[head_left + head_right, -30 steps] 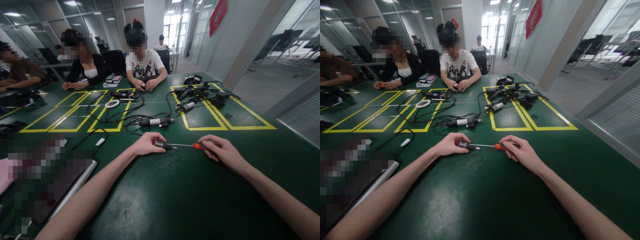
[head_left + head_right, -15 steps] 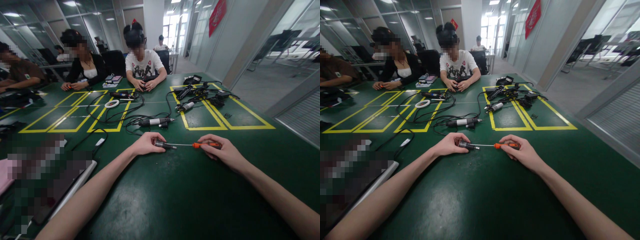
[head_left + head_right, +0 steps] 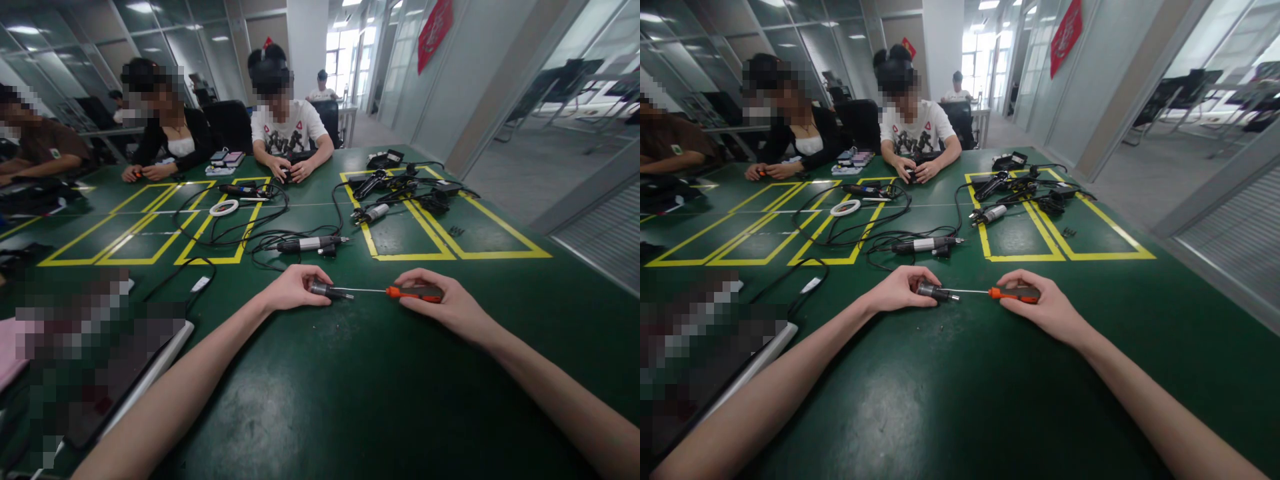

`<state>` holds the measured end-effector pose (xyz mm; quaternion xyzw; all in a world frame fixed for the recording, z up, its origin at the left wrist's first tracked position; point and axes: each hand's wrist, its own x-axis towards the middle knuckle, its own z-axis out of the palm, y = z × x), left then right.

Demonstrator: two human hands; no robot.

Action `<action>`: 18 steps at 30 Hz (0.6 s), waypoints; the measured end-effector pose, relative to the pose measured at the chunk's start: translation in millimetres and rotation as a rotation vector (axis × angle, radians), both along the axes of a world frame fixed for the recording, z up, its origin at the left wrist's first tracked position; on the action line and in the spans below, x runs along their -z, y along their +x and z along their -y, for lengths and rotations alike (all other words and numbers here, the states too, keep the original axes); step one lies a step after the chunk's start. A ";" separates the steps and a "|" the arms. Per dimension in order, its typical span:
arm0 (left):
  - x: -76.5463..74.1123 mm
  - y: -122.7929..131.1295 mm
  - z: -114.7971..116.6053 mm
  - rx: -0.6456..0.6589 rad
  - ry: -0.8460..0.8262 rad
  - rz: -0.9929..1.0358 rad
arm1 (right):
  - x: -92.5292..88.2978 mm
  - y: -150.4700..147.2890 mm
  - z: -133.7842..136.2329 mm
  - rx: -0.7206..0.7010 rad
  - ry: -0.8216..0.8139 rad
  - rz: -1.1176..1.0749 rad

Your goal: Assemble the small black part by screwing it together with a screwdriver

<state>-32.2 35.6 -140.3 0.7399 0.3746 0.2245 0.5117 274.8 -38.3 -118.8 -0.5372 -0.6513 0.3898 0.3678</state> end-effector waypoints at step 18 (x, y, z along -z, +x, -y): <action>0.8 0.4 0.4 -0.010 0.005 -0.001 | 4.1 -1.4 1.2 -0.046 -0.126 -0.054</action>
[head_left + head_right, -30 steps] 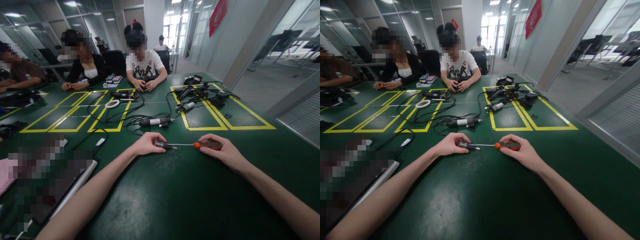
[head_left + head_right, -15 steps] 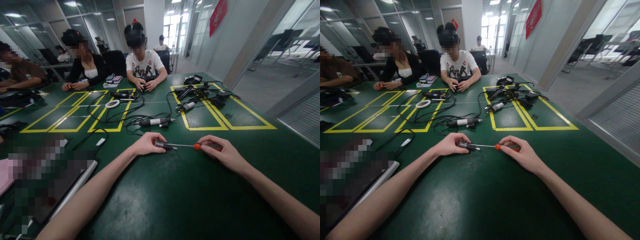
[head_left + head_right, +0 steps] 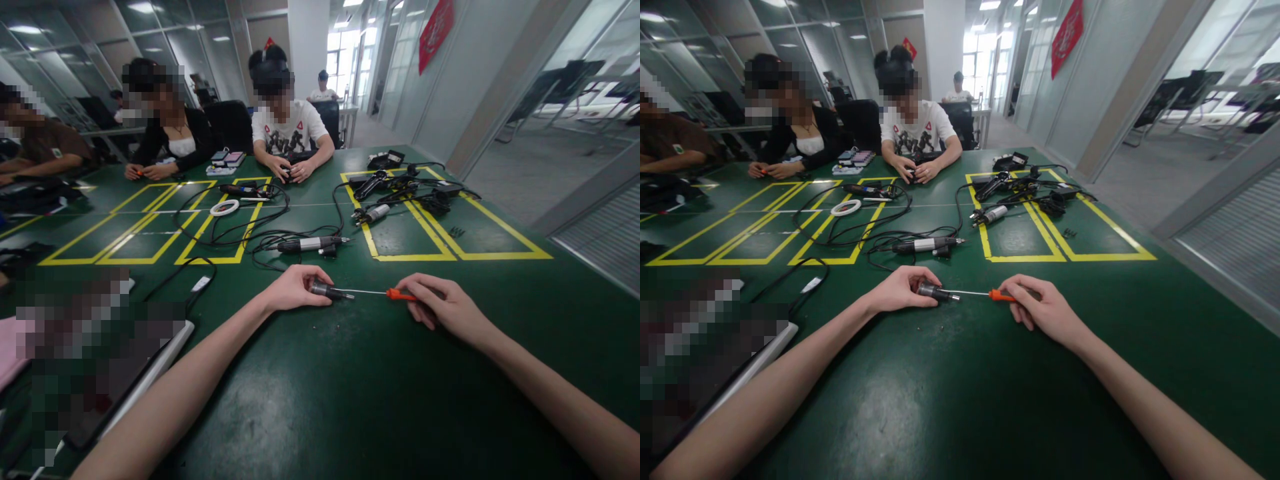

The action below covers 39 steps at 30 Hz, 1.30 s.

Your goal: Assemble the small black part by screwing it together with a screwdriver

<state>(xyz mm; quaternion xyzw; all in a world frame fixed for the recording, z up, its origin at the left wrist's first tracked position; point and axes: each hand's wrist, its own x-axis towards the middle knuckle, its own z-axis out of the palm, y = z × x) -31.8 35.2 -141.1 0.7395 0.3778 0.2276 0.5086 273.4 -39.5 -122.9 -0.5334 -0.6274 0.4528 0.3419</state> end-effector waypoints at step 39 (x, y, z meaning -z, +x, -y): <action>0.2 0.2 -0.4 0.021 0.004 -0.004 | -0.2 1.7 0.3 -0.009 0.041 0.094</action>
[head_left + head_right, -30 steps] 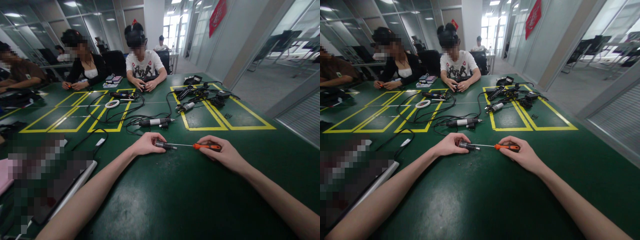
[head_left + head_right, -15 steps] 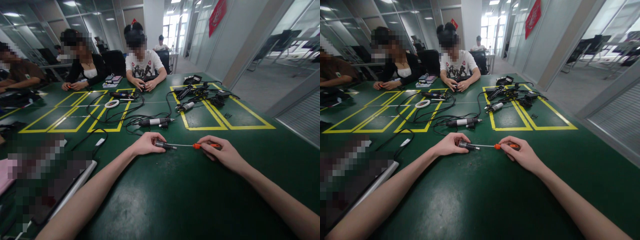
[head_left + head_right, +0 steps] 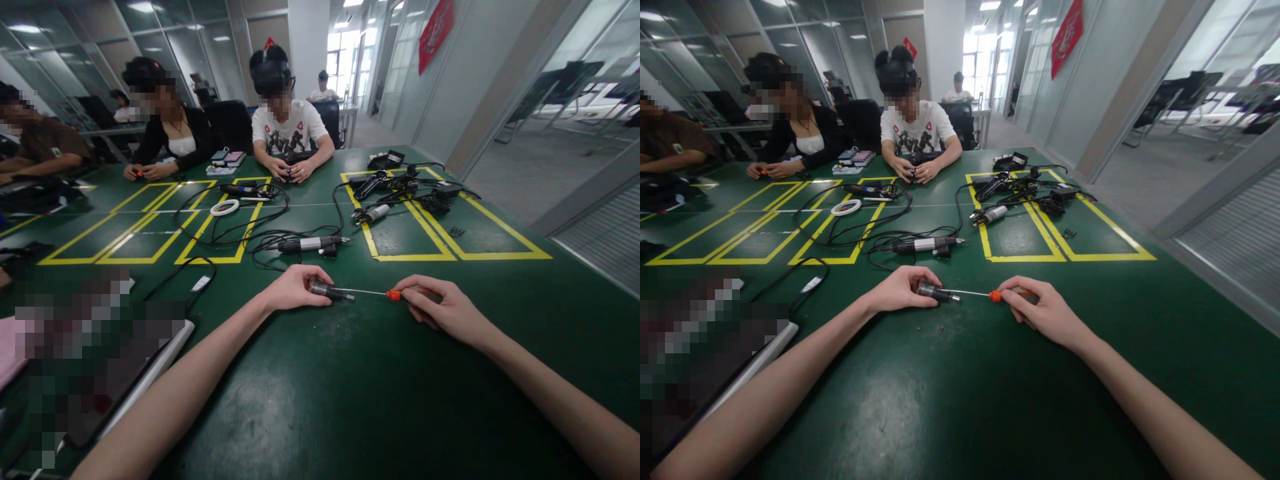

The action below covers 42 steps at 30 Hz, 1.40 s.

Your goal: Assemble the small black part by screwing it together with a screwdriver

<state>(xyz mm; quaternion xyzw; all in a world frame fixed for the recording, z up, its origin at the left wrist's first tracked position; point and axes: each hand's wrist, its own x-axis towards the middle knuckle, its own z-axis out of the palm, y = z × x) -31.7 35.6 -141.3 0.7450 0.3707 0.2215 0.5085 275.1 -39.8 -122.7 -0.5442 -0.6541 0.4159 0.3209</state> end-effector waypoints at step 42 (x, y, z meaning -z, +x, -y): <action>-4.3 1.4 2.5 -0.025 -0.022 0.007 | -0.5 -3.3 -2.3 0.045 0.043 0.015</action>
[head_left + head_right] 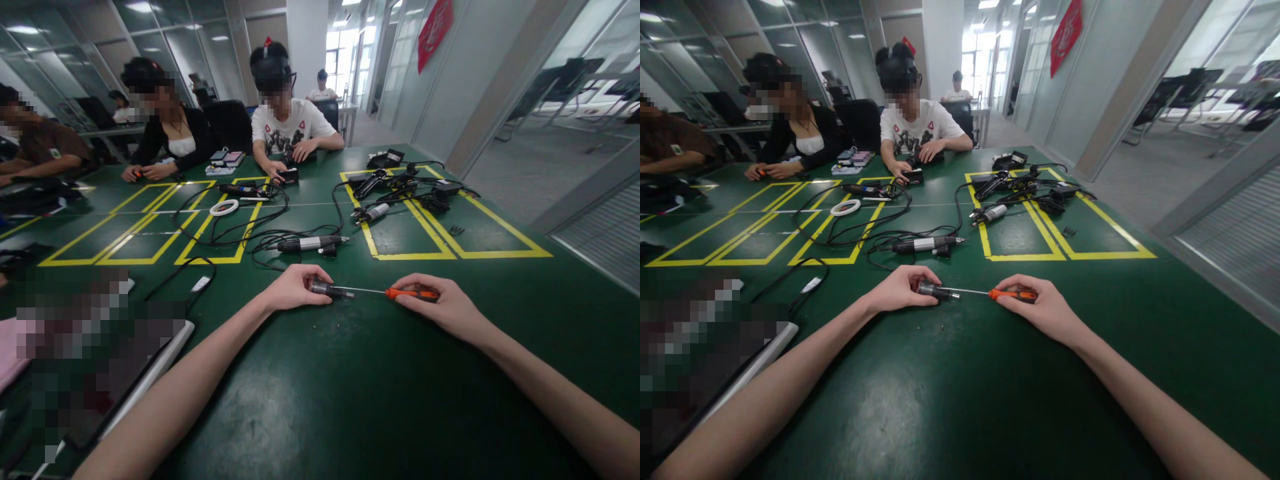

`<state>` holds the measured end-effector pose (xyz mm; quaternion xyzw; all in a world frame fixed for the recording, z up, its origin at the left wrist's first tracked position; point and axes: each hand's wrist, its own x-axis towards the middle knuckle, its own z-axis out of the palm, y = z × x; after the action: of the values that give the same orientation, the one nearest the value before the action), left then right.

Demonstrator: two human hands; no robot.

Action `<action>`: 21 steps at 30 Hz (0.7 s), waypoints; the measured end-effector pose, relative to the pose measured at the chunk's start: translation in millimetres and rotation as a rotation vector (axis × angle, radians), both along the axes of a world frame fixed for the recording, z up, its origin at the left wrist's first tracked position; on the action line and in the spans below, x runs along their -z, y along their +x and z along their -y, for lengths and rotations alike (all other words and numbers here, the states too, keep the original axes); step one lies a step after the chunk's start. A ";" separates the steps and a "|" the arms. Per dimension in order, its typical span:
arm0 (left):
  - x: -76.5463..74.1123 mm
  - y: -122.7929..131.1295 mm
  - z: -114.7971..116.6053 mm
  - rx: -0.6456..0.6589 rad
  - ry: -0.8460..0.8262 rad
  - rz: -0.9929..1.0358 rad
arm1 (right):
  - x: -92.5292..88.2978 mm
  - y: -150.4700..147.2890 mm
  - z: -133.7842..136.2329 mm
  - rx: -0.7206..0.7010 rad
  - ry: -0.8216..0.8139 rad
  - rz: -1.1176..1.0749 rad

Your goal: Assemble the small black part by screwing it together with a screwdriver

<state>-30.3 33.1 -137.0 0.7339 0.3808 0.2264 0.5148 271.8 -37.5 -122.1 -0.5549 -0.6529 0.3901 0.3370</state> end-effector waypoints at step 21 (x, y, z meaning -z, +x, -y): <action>3.0 0.6 -0.3 -0.011 -0.012 0.008 | 6.7 3.7 -1.1 0.035 -0.030 -0.077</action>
<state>-29.7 33.5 -140.0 0.7278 0.3842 0.2298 0.5195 275.5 -36.4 -128.8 -0.5559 -0.6237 0.4149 0.3603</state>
